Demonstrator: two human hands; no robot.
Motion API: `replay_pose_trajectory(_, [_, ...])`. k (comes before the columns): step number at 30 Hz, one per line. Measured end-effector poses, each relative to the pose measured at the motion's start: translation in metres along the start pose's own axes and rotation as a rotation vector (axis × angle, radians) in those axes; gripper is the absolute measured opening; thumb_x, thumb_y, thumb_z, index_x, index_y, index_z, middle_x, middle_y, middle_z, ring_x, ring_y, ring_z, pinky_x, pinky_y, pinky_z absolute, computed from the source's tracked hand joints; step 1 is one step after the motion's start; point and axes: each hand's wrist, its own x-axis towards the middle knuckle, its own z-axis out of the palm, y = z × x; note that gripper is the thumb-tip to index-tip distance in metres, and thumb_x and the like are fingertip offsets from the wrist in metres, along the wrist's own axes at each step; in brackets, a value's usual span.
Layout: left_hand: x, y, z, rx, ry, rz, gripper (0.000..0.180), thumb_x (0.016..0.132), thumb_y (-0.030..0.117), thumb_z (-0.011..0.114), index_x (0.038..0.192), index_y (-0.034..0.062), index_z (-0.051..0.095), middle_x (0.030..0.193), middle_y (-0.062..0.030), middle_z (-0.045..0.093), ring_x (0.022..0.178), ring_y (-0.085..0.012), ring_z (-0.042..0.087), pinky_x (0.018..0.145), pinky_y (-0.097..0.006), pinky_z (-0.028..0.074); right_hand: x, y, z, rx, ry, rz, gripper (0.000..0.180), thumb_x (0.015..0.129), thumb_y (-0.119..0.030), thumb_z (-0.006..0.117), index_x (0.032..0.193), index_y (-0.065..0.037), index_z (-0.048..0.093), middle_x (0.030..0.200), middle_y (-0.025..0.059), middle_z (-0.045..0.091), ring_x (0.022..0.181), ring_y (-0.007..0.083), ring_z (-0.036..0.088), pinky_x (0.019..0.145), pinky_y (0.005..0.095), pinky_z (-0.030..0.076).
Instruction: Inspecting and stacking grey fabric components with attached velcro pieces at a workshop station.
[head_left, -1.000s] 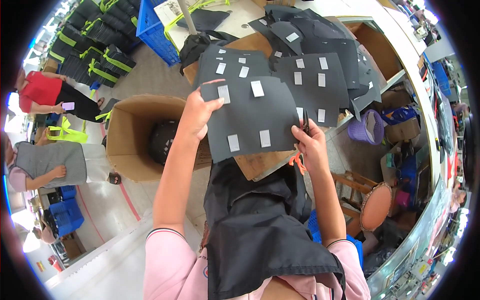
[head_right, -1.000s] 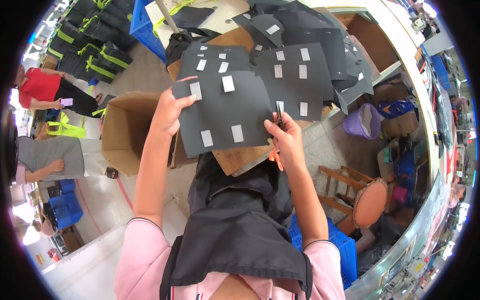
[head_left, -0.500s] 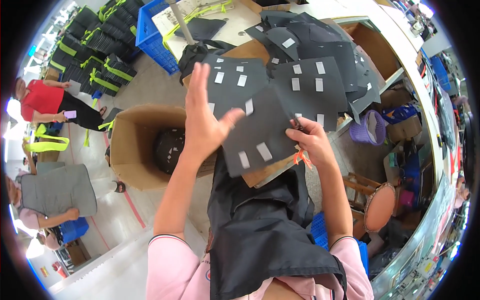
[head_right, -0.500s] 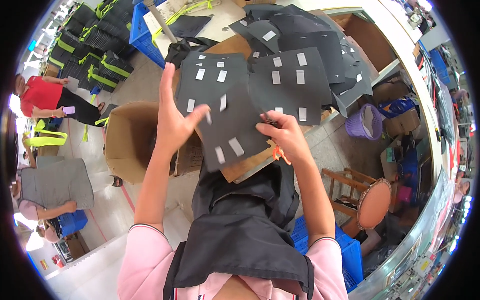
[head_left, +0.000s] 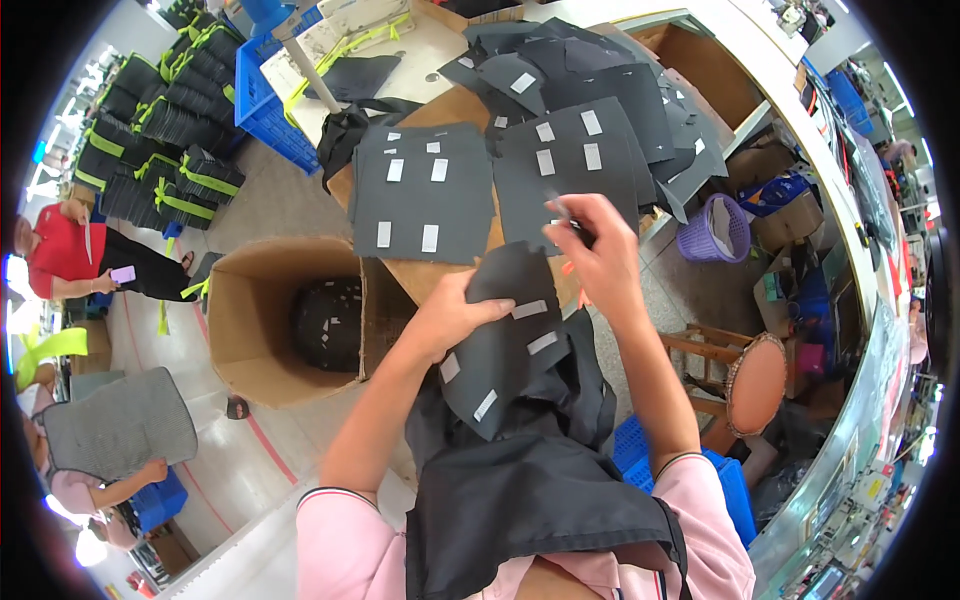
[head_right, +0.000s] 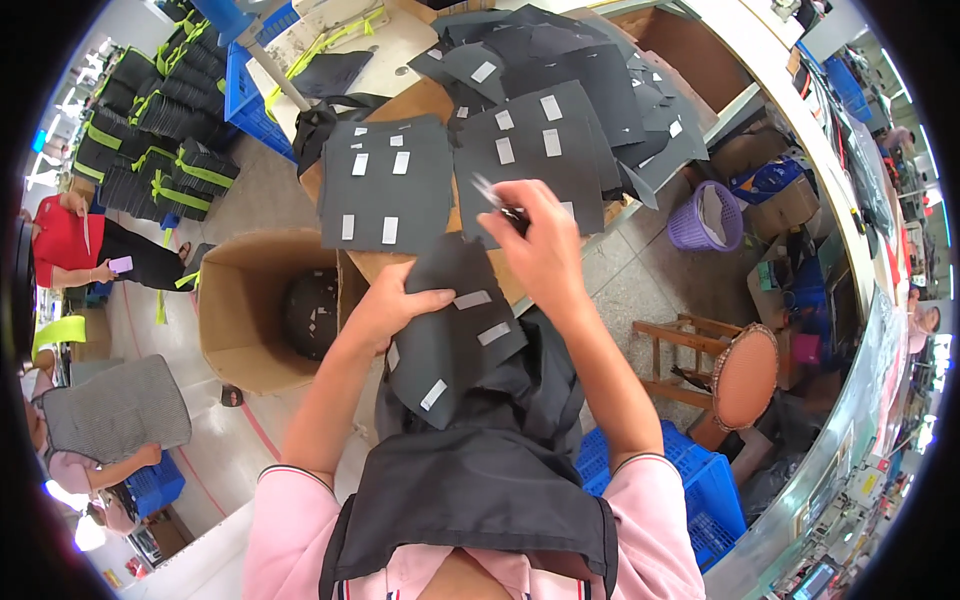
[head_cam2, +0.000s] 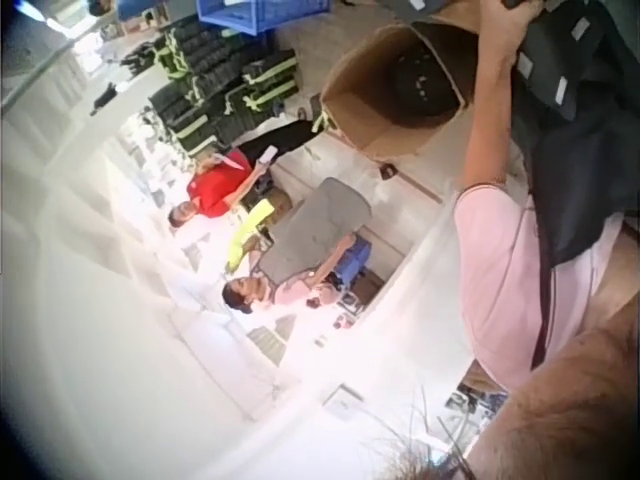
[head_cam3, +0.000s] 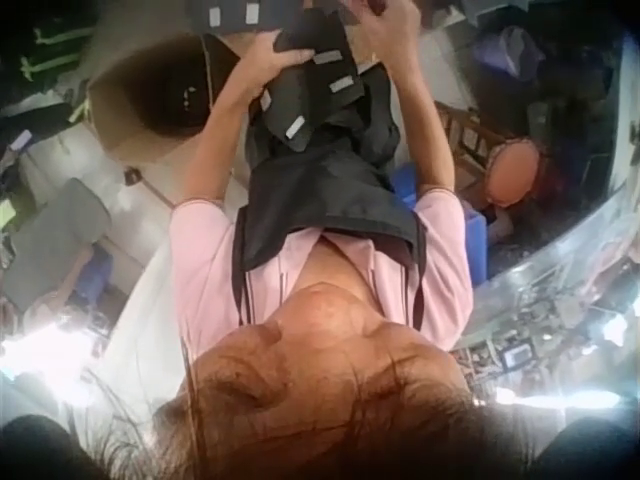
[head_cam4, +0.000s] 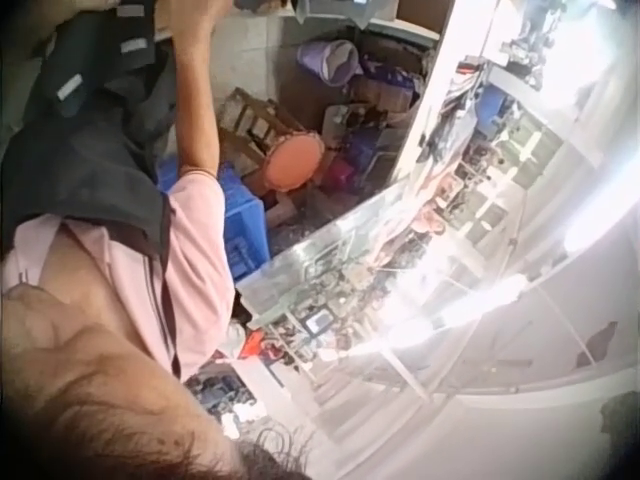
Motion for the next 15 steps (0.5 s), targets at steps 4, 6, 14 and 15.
replay_pose_trajectory(4, [-0.011, -0.003, 0.004, -0.435, 0.173, -0.068, 0.034, 0.077, 0.011, 0.065, 0.103, -0.0064, 0.053, 0.092, -0.013, 0.061, 0.08, -0.0214, 0.062, 0.072, -0.033, 0.052, -0.052, -0.006, 0.005, -0.242, 0.263, -0.183, 0.032, 0.072, -0.003, 0.068, 0.101, -0.003, 0.055, 0.079, 0.0089, 0.054, 0.066, 0.0159, 0.053, 0.06, 0.0269, 0.043])
replay_pose_trajectory(6, [-0.011, -0.017, 0.001, -0.468, 0.181, -0.06, 0.034, 0.077, 0.01, 0.064, 0.104, -0.006, 0.052, 0.093, -0.0133, 0.061, 0.08, -0.0211, 0.062, 0.072, -0.032, 0.052, -0.071, 0.0, 0.011, -0.321, 0.207, -0.217, 0.036, 0.07, -0.005, 0.07, 0.102, -0.005, 0.054, 0.081, 0.0089, 0.055, 0.064, 0.0182, 0.054, 0.057, 0.0284, 0.044])
replay_pose_trajectory(14, [-0.026, -0.013, 0.016, -0.548, 0.239, -0.051, 0.027, 0.079, 0.008, 0.062, 0.101, -0.005, 0.054, 0.092, -0.0125, 0.061, 0.078, -0.0189, 0.062, 0.069, -0.031, 0.051, -0.082, 0.005, 0.011, -0.533, 0.123, -0.281, 0.032, 0.069, -0.005, 0.069, 0.099, -0.008, 0.057, 0.084, 0.0074, 0.055, 0.063, 0.0232, 0.056, 0.054, 0.0309, 0.046])
replay_pose_trajectory(15, [-0.026, -0.013, 0.016, -0.573, 0.212, -0.052, 0.027, 0.079, 0.008, 0.062, 0.101, -0.0045, 0.054, 0.092, -0.0121, 0.061, 0.078, -0.0187, 0.062, 0.069, -0.031, 0.051, -0.081, 0.006, 0.011, -0.549, 0.11, -0.285, 0.031, 0.069, -0.004, 0.069, 0.098, -0.008, 0.058, 0.083, 0.0073, 0.055, 0.063, 0.0229, 0.056, 0.054, 0.0311, 0.046])
